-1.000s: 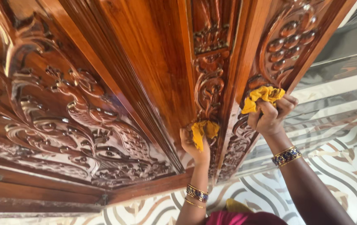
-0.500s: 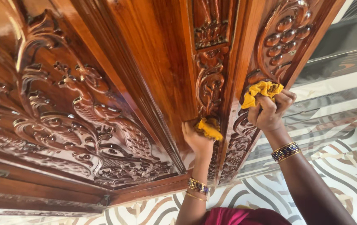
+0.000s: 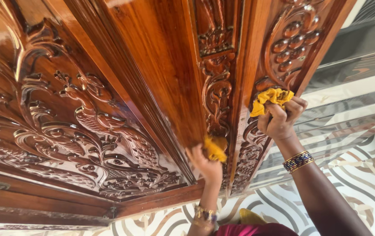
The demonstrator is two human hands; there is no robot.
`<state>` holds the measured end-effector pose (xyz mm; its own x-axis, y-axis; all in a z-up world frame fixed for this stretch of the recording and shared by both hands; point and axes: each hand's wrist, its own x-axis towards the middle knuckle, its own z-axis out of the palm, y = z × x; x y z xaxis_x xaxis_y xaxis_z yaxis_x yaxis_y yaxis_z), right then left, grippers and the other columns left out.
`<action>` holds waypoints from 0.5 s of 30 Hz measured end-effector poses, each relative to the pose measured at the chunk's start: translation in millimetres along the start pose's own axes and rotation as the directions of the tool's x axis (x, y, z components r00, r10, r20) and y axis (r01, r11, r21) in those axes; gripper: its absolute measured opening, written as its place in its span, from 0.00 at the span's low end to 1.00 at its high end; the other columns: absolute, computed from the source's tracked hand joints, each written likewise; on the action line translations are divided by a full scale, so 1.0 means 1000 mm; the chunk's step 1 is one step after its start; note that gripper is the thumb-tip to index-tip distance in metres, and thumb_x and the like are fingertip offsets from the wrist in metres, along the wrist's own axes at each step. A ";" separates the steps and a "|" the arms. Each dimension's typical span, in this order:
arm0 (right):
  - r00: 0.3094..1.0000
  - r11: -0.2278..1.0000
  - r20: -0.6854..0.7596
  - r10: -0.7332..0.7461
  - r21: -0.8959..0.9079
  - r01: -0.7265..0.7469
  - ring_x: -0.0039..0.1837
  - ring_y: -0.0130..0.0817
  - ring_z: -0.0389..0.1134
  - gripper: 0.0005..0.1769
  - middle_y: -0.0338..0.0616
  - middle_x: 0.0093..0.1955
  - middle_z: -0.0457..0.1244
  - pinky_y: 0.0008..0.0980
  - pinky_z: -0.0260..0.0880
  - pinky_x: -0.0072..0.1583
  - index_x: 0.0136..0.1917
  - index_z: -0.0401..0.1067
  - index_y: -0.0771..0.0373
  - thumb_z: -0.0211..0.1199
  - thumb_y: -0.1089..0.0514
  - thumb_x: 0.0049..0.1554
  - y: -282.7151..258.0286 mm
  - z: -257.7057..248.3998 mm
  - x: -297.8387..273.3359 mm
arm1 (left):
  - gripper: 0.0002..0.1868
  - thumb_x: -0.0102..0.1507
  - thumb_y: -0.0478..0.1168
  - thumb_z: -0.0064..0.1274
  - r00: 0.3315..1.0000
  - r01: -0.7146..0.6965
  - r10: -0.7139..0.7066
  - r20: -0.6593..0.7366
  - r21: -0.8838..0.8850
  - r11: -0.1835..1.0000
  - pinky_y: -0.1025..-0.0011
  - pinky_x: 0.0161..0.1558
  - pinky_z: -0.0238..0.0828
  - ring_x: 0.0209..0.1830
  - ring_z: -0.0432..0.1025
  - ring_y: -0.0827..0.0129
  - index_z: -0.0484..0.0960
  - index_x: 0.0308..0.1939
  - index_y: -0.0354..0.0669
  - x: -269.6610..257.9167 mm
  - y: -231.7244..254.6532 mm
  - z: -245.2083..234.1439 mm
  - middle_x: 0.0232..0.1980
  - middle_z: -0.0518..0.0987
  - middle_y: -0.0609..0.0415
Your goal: The person wipes the surface of a large, ornately carved wooden door using a yellow cloth. They methodically clean the carved details and flat panels, moving from the upper sections down to the lower edge.
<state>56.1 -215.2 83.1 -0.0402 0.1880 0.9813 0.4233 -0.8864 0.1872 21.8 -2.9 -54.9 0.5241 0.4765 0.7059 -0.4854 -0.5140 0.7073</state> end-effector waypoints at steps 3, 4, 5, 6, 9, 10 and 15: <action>1.000 1.000 -0.001 0.008 0.000 -0.008 0.57 0.47 0.53 0.11 0.48 0.54 0.50 0.50 0.54 0.61 0.56 0.66 0.57 0.61 0.58 0.60 -0.001 0.000 -0.002 | 0.22 0.60 0.40 0.65 0.937 -0.346 0.345 0.061 0.003 0.938 0.65 0.58 0.71 0.60 0.67 0.59 0.78 0.56 0.40 0.016 0.003 0.014 0.57 0.75 0.48; 1.000 1.000 -0.001 0.001 0.000 -0.001 0.57 0.47 0.53 0.11 0.48 0.54 0.51 0.50 0.54 0.61 0.56 0.65 0.56 0.61 0.58 0.60 -0.001 0.000 -0.002 | 0.22 0.63 0.42 0.64 0.889 -0.446 0.443 0.121 0.004 0.895 0.65 0.61 0.71 0.62 0.66 0.59 0.79 0.59 0.39 0.017 0.002 0.018 0.61 0.75 0.47; 1.000 1.000 -0.001 -0.005 0.000 0.005 0.58 0.46 0.53 0.11 0.47 0.54 0.52 0.50 0.54 0.61 0.56 0.65 0.56 0.61 0.58 0.60 -0.002 -0.001 -0.002 | 0.24 0.64 0.42 0.61 0.865 -0.488 0.460 0.199 0.121 0.865 0.64 0.64 0.69 0.65 0.65 0.58 0.77 0.62 0.37 0.012 0.003 0.015 0.64 0.73 0.45; 1.000 1.000 -0.007 -0.013 -0.003 0.013 0.58 0.46 0.54 0.11 0.47 0.54 0.52 0.50 0.54 0.61 0.55 0.64 0.56 0.61 0.58 0.60 0.000 0.000 -0.001 | 0.26 0.66 0.43 0.58 0.838 -0.534 0.472 0.276 0.229 0.814 0.62 0.68 0.67 0.68 0.64 0.57 0.75 0.65 0.34 0.005 0.005 0.010 0.68 0.71 0.44; 1.000 1.000 0.011 -0.009 -0.011 0.009 0.57 0.46 0.54 0.12 0.47 0.54 0.53 0.49 0.55 0.60 0.55 0.65 0.57 0.63 0.59 0.59 0.000 -0.001 -0.002 | 0.31 0.63 0.44 0.52 0.797 -0.574 0.427 0.426 0.319 0.754 0.56 0.69 0.62 0.71 0.61 0.54 0.72 0.65 0.26 -0.003 0.013 0.007 0.71 0.68 0.38; 1.000 1.000 0.000 -0.010 -0.013 0.010 0.57 0.46 0.54 0.12 0.47 0.54 0.53 0.50 0.55 0.60 0.55 0.65 0.56 0.62 0.59 0.59 0.000 0.000 -0.002 | 0.33 0.60 0.45 0.51 0.791 -0.572 0.407 0.457 0.313 0.758 0.53 0.68 0.60 0.72 0.61 0.53 0.71 0.64 0.23 -0.002 0.018 0.009 0.71 0.67 0.37; 1.000 0.999 -0.021 -0.009 -0.030 0.009 0.56 0.46 0.55 0.13 0.46 0.53 0.52 0.50 0.55 0.60 0.55 0.66 0.56 0.63 0.59 0.57 0.001 0.001 -0.004 | 0.27 0.64 0.48 0.54 0.776 -0.615 0.543 0.320 0.199 0.763 0.58 0.63 0.67 0.66 0.62 0.50 0.78 0.61 0.31 0.010 0.021 0.006 0.68 0.70 0.42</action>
